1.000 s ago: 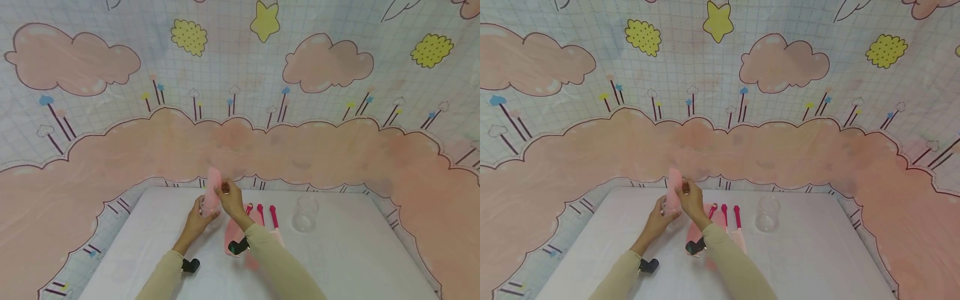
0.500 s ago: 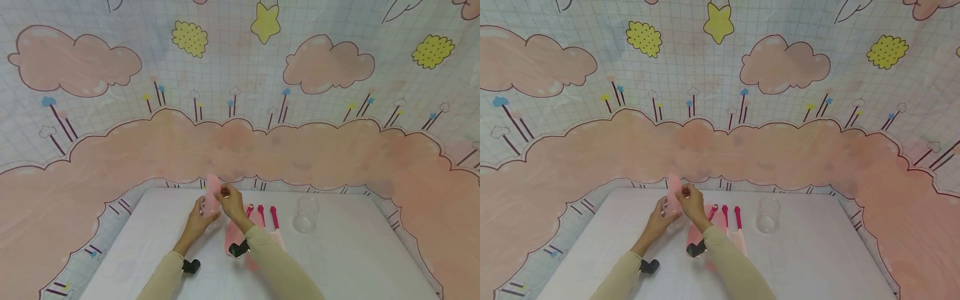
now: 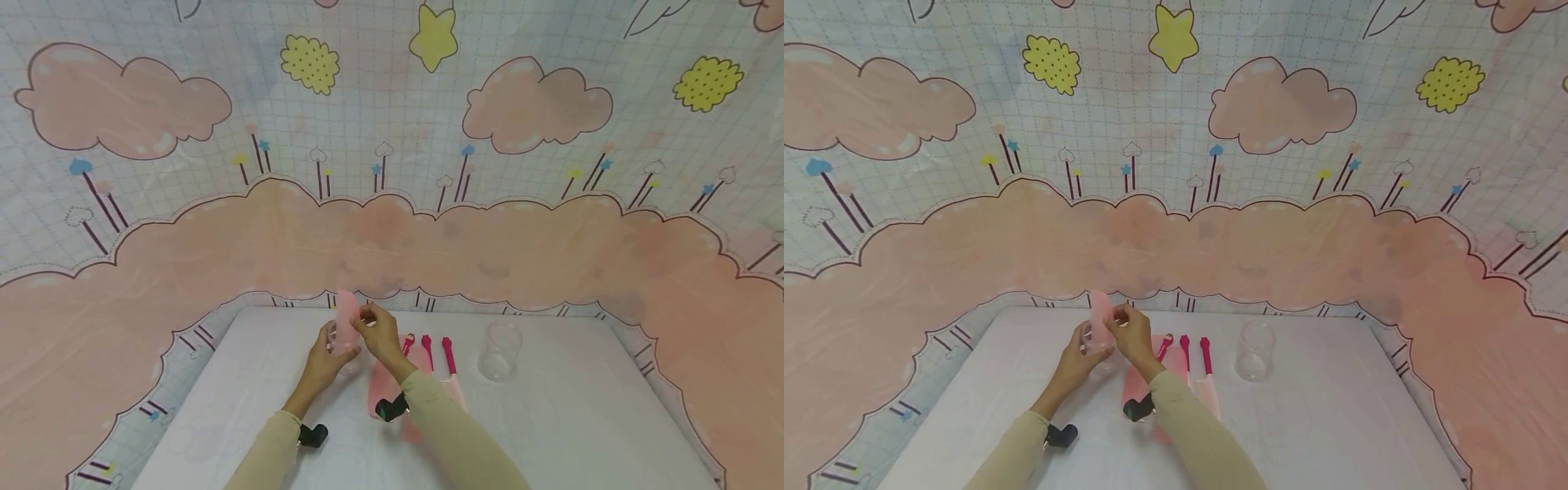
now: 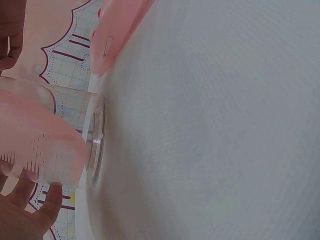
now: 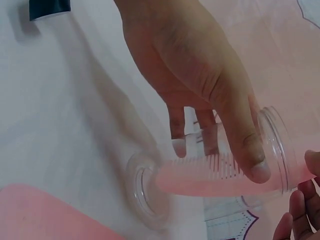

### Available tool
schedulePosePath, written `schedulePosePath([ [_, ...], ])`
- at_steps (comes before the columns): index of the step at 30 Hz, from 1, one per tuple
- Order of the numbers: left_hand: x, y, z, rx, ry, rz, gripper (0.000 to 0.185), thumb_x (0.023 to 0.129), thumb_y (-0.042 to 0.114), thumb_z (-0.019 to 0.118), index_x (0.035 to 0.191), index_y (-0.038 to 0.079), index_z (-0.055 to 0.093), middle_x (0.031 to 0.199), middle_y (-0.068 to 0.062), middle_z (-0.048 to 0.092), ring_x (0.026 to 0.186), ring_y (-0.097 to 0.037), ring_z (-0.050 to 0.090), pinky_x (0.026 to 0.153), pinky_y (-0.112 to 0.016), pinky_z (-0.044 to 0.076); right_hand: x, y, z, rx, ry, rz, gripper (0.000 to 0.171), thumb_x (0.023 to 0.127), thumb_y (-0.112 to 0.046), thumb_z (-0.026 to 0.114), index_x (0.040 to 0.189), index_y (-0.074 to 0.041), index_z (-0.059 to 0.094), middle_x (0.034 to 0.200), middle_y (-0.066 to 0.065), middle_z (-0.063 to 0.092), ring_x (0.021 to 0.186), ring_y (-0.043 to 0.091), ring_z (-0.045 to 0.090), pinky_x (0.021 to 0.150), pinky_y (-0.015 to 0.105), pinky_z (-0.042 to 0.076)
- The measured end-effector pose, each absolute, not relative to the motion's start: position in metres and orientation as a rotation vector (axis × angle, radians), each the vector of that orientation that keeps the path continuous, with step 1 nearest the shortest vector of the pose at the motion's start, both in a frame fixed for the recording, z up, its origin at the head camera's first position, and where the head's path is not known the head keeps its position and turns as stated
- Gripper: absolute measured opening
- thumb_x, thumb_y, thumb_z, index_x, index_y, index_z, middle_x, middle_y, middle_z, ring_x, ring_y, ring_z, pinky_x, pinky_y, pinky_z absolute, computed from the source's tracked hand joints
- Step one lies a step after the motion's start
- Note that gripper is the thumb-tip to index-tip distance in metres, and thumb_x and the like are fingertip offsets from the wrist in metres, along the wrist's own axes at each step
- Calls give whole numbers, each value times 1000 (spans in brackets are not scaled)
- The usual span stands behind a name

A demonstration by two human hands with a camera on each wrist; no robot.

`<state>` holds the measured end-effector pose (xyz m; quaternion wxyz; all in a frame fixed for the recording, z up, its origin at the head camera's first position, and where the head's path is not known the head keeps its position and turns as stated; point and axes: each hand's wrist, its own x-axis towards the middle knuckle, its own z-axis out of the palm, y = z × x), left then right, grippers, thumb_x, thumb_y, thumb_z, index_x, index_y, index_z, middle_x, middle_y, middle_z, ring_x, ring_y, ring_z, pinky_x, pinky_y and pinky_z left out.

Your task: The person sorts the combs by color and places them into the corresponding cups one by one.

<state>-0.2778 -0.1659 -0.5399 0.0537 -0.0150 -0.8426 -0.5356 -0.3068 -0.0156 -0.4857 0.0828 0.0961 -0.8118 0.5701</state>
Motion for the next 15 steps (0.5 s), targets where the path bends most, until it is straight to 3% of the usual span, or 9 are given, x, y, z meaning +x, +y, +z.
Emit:
schedulePosePath([
  [15,-277,-165,-540,-68,-2546,-1616,89,82,42,78,148,9,29,154,-18,38,140,-38,40,114,-56,35,-304,-8,-480,299,-2303,1778,21,86,-16,75,104,-5,68,94,9,72,88,16,65,78,22,55],
])
